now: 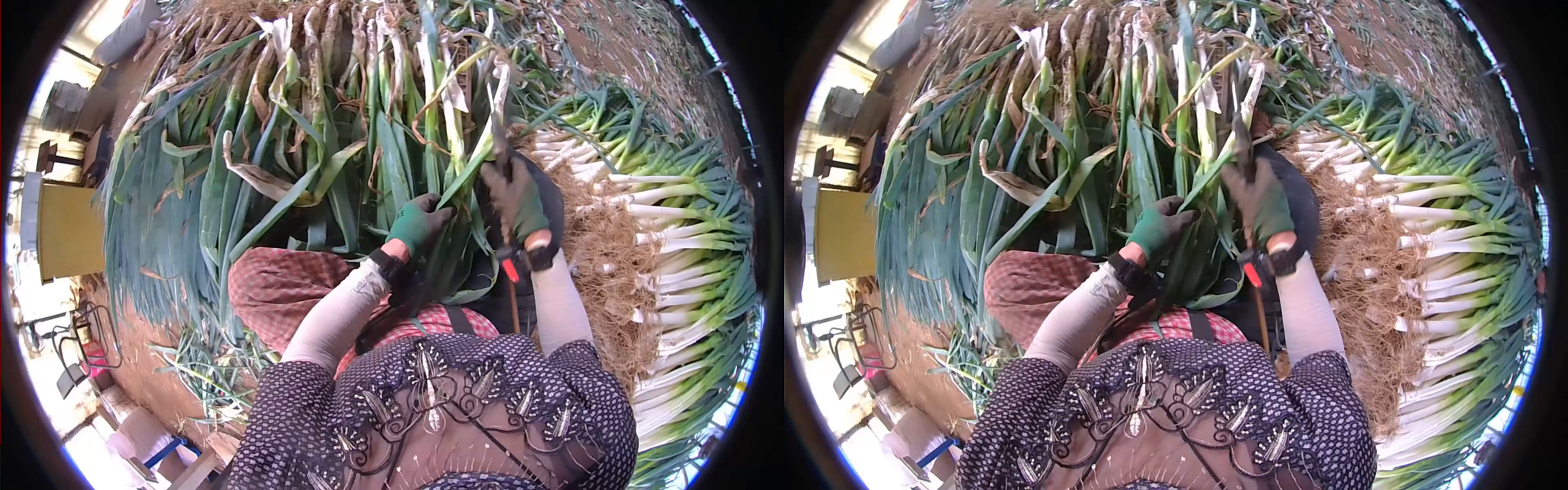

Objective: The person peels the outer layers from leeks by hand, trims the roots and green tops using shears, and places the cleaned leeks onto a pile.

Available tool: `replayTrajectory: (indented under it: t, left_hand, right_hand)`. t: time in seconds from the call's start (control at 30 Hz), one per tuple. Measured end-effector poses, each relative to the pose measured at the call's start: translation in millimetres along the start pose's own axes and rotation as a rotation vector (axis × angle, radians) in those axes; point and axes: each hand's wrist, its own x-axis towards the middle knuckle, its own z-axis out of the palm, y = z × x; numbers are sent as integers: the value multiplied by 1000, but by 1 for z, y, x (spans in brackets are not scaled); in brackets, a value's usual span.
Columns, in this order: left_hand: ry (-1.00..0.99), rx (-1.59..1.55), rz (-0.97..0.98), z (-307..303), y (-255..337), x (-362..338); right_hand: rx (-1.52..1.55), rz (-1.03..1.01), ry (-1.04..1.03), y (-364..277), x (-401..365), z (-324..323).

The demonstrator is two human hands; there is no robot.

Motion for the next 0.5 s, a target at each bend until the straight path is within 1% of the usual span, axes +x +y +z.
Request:
replayTrajectory:
  t: [0.07,0.1,0.17,0.2,0.23,0.27,0.3,0.33,0.37,0.4,0.43,0.5]
  left_hand:
    - [18,136,105,0,6,-6]
    - [22,108,100,-2,8,-13]
    - [113,-95,132,-5,-6,-21]
    - [162,-196,144,-8,-13,-23]
    - [236,-200,165,-11,-14,-24]
    - [210,-207,88,-18,-9,-24]
    - [186,-219,12,-26,-3,-23]
    - [161,-232,-68,-32,1,-21]
    - [166,-181,-97,-36,-3,-12]
    - [172,-174,-117,-38,-9,-4]
    - [174,-164,-136,-39,-15,4]
    - [183,-169,-163,-38,-18,8]
  right_hand:
    - [633,236,-288,7,31,-22]
    - [819,175,-257,6,40,-28]
    - [1189,49,-192,-17,44,-46]
    - [1007,56,-212,-15,44,-45]
    - [825,63,-232,-13,44,-44]
    - [640,62,-252,-22,42,-44]
    - [310,113,-299,-28,23,-41]
    - [187,159,-353,-55,-7,-36]
    - [274,-58,-375,-17,-15,-1]
    - [3,-31,-400,-1,-27,15]
    - [-139,-42,-421,-9,-45,20]
    - [-214,-10,-451,-4,-68,30]
